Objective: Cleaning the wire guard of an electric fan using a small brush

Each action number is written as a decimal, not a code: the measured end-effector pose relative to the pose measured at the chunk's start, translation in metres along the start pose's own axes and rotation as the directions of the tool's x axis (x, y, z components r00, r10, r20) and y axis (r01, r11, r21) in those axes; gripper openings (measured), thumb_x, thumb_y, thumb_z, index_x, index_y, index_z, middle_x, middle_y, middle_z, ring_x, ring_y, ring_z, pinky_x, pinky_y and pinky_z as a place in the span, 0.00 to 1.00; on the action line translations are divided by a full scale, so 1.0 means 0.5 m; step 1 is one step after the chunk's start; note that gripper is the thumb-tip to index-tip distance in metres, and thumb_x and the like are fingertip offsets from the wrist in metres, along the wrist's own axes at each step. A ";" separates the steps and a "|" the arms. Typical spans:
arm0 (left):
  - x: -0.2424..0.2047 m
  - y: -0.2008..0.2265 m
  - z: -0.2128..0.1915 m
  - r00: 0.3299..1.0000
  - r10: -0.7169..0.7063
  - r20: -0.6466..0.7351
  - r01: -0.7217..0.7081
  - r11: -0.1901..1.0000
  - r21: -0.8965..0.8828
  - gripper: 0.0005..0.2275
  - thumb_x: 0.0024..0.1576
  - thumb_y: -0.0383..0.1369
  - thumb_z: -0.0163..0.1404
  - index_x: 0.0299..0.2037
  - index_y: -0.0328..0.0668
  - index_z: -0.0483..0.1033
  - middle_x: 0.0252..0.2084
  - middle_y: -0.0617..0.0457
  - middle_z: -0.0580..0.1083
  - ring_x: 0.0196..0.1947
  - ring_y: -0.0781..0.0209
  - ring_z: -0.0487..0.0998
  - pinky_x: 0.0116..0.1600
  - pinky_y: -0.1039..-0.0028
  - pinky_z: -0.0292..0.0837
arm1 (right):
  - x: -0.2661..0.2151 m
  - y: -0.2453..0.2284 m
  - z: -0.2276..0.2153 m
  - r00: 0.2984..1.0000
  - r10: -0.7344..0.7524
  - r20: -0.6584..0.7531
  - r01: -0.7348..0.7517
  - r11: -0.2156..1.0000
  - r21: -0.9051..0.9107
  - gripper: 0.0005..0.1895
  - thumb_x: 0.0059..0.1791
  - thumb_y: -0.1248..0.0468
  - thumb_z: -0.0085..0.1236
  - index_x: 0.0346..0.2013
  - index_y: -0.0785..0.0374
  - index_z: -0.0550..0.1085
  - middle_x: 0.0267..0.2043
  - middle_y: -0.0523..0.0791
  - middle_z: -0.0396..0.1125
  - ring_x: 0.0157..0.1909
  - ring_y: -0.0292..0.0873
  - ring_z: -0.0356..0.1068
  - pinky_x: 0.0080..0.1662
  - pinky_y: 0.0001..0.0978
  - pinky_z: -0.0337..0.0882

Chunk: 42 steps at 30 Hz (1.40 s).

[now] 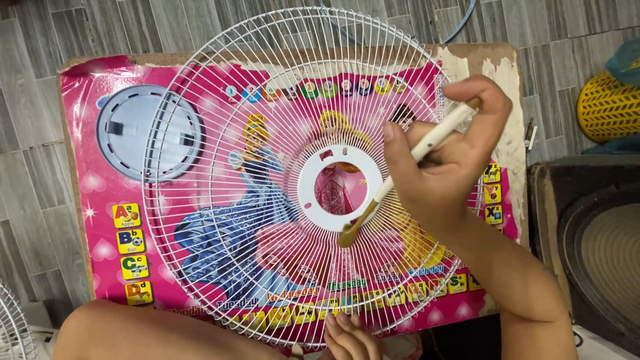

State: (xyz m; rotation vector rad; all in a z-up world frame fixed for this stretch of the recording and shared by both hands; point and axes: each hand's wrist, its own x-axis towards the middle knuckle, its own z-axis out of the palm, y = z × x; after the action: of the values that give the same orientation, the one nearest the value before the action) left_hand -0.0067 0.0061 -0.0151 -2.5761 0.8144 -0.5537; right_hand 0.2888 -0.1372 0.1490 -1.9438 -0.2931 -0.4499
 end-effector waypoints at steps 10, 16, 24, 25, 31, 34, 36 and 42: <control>0.001 0.010 0.003 0.998 -0.038 -0.056 0.039 0.999 0.010 0.08 0.53 0.15 0.61 0.34 0.17 0.73 0.31 0.26 0.78 0.33 0.41 0.86 0.33 0.69 0.86 | 0.005 0.031 -0.018 0.970 0.243 -0.012 -0.231 0.937 0.263 0.33 0.52 0.84 0.52 0.64 0.60 0.50 0.43 0.44 0.56 0.24 0.29 0.56 0.25 0.17 0.60; 0.018 -0.023 -0.012 0.991 0.090 -0.094 -0.088 0.996 0.022 0.08 0.57 0.19 0.58 0.29 0.20 0.73 0.28 0.28 0.78 0.28 0.42 0.85 0.30 0.70 0.85 | -0.022 0.030 -0.001 0.982 0.019 0.186 -0.037 0.995 0.095 0.33 0.47 0.85 0.58 0.57 0.70 0.49 0.36 0.50 0.62 0.13 0.37 0.61 0.17 0.25 0.66; 0.008 0.003 0.001 0.990 0.082 -0.116 -0.069 0.992 0.106 0.09 0.52 0.14 0.61 0.37 0.14 0.74 0.32 0.29 0.79 0.31 0.45 0.85 0.32 0.71 0.86 | -0.070 0.011 0.007 0.971 -0.227 0.079 0.239 0.942 -0.234 0.24 0.47 0.81 0.61 0.45 0.64 0.56 0.28 0.42 0.58 0.20 0.38 0.58 0.25 0.27 0.61; 0.006 0.011 0.012 0.984 0.050 -0.174 -0.030 0.993 0.113 0.09 0.52 0.13 0.60 0.39 0.11 0.73 0.32 0.27 0.78 0.31 0.43 0.85 0.32 0.69 0.86 | -0.088 0.010 0.017 0.902 -0.394 0.175 0.431 0.837 -0.338 0.17 0.43 0.77 0.68 0.28 0.60 0.65 0.36 0.47 0.61 0.27 0.41 0.58 0.27 0.32 0.63; -0.002 0.051 0.038 0.972 -0.121 -0.201 0.139 0.987 0.079 0.07 0.55 0.14 0.58 0.40 0.12 0.73 0.34 0.26 0.78 0.33 0.40 0.85 0.33 0.66 0.86 | -0.034 -0.024 -0.038 0.939 -0.340 -0.048 0.286 0.850 -0.443 0.20 0.51 0.70 0.65 0.40 0.72 0.59 0.11 0.35 0.57 0.12 0.36 0.51 0.30 0.25 0.57; 0.004 0.063 0.034 0.949 -0.215 -0.229 0.231 0.972 0.042 0.07 0.57 0.15 0.56 0.40 0.13 0.73 0.35 0.25 0.78 0.34 0.38 0.85 0.34 0.65 0.86 | -0.069 -0.058 -0.011 0.979 -0.138 0.149 0.168 0.962 -0.214 0.12 0.39 0.78 0.64 0.21 0.62 0.70 0.16 0.41 0.66 0.12 0.36 0.56 0.17 0.25 0.57; 0.013 0.062 0.024 0.948 -0.251 -0.195 0.258 0.966 0.012 0.08 0.57 0.15 0.56 0.42 0.14 0.71 0.37 0.24 0.77 0.37 0.37 0.84 0.37 0.63 0.86 | -0.086 -0.053 0.000 0.962 -0.207 0.177 0.241 0.951 -0.196 0.15 0.39 0.80 0.63 0.25 0.62 0.66 0.15 0.39 0.63 0.13 0.36 0.57 0.18 0.26 0.58; 0.034 -0.043 -0.014 0.973 0.123 -0.195 -0.103 0.989 0.110 0.06 0.52 0.14 0.61 0.34 0.15 0.76 0.29 0.32 0.77 0.30 0.43 0.84 0.31 0.70 0.85 | -0.044 -0.014 -0.028 0.926 -0.377 -0.007 0.355 0.878 -0.321 0.22 0.43 0.83 0.60 0.42 0.69 0.58 0.18 0.40 0.63 0.15 0.37 0.60 0.21 0.26 0.57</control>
State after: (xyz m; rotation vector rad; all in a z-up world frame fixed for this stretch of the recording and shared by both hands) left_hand 0.0126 0.0106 0.0050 -2.3931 0.9682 -0.8079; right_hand 0.2637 -0.1472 0.1499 -2.1820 -0.5810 -0.8562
